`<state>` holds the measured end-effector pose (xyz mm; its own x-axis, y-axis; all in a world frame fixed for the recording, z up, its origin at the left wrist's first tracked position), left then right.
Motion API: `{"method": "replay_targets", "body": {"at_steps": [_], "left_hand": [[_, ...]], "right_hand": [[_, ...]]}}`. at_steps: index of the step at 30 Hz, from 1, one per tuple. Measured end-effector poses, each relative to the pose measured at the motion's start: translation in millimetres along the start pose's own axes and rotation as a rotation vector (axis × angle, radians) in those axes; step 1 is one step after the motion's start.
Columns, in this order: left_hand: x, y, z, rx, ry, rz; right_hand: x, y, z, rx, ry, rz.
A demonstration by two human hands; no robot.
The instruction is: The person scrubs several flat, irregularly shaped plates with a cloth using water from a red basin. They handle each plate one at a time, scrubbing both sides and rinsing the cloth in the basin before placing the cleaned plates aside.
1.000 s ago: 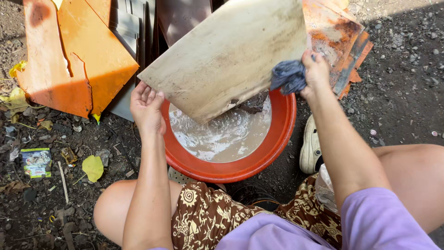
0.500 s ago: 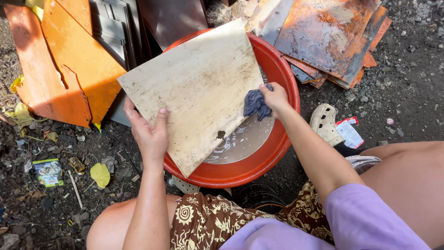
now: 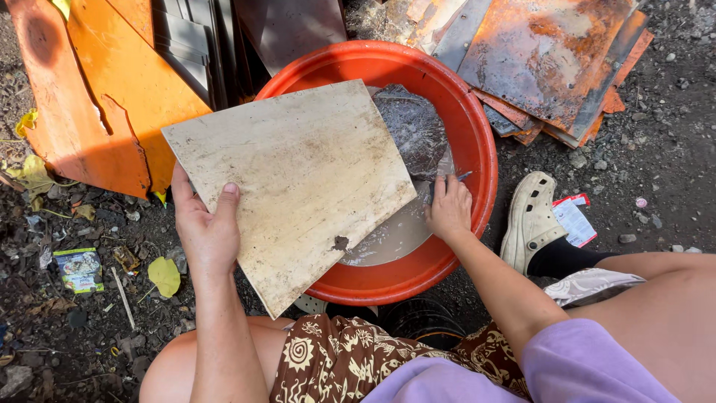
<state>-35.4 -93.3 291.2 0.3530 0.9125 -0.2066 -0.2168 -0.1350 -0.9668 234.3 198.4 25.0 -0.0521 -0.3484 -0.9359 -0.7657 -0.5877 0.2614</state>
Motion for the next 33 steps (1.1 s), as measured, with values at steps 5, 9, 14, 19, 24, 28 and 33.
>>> {"method": "replay_targets", "body": {"at_steps": [5, 9, 14, 19, 24, 28, 33], "left_hand": [[7.6, -10.0, -3.2, -0.067, 0.097, -0.012], [12.4, -10.9, -6.8, -0.117, 0.067, 0.026], [18.0, -13.8, -1.4, -0.052, 0.076, -0.003], [28.1, -29.8, 0.6, 0.056, 0.101, 0.020], [33.4, -48.6, -7.2, -0.062, 0.120, 0.149], [41.3, -76.0, -19.4, 0.238, 0.141, 0.311], [49.0, -86.9, -28.3, 0.371, 0.116, 0.476]], "right_hand": [[66.6, 10.8, 3.6, -0.064, 0.232, -0.186], [98.1, 33.2, -28.2, -0.127, 0.637, -0.256], [75.2, 43.9, -38.1, -0.300, 0.755, 0.136], [-14.3, 28.6, -10.2, -0.038, 1.150, 0.723], [-142.8, 72.0, 11.9, -0.281, 0.977, 0.945], [-210.3, 131.5, 4.3, -0.544, 0.707, 1.244], [-219.0, 211.6, -8.5, -0.868, 0.044, 1.070]]}}
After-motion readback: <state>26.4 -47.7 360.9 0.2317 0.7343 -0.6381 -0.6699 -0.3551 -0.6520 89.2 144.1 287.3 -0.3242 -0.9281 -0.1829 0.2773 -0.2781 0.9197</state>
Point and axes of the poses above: each hand's wrist, its own z-axis towards the middle knuckle, its own x-axis out of the palm, y = z × x, the point moved 4 cm from there along z, towards the middle knuckle, and after that the axes turned 7 degrees about x, right-handed, at the moved point
